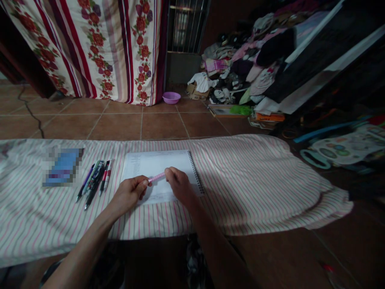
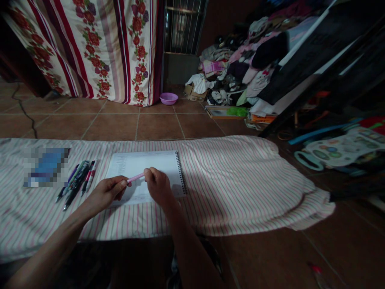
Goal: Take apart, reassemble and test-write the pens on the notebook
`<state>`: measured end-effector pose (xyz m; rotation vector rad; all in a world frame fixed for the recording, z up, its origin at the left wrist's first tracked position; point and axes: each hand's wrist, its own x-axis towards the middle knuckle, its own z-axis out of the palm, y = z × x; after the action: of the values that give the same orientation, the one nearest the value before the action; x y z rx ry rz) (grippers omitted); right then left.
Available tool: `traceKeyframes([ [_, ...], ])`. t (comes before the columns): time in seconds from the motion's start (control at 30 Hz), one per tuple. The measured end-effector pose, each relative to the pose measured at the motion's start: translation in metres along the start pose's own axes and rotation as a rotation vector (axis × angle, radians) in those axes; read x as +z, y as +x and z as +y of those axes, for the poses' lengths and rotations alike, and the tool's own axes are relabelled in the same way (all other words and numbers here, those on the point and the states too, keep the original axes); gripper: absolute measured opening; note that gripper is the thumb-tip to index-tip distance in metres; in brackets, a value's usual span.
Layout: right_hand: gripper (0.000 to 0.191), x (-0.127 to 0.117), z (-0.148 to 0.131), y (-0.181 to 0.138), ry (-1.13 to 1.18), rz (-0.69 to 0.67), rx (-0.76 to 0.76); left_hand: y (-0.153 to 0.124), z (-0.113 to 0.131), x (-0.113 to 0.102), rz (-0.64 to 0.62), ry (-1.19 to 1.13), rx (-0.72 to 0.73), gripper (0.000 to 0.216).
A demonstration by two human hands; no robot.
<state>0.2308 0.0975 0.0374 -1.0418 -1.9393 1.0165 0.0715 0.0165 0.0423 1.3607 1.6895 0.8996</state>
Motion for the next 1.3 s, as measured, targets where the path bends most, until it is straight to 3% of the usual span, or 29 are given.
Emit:
traceKeyframes([
  [0.5, 0.024, 0.001, 0.006, -0.001, -0.115, 0.013, -0.112, 0.0, 0.0, -0.002, 0.023, 0.198, 0.008, 0.035],
  [0.67, 0.024, 0.002, 0.008, 0.0, 0.103, -0.062, 0.027, 0.0, 0.005, -0.002, 0.049, 0.328, 0.059, 0.032],
  [0.87, 0.026, 0.008, 0.012, 0.004, 0.424, -0.009, 0.196, 0.001, 0.005, 0.003, 0.088, 0.307, 0.079, 0.033],
  [1.0, 0.023, 0.008, 0.012, 0.005, 0.493, 0.08, 0.265, 0.002, 0.004, 0.006, 0.106, 0.329, 0.09, 0.033],
  [1.3, 0.023, 0.002, 0.007, 0.002, 0.563, 0.091, 0.315, 0.005, 0.003, 0.009, 0.097, 0.352, 0.049, 0.035],
])
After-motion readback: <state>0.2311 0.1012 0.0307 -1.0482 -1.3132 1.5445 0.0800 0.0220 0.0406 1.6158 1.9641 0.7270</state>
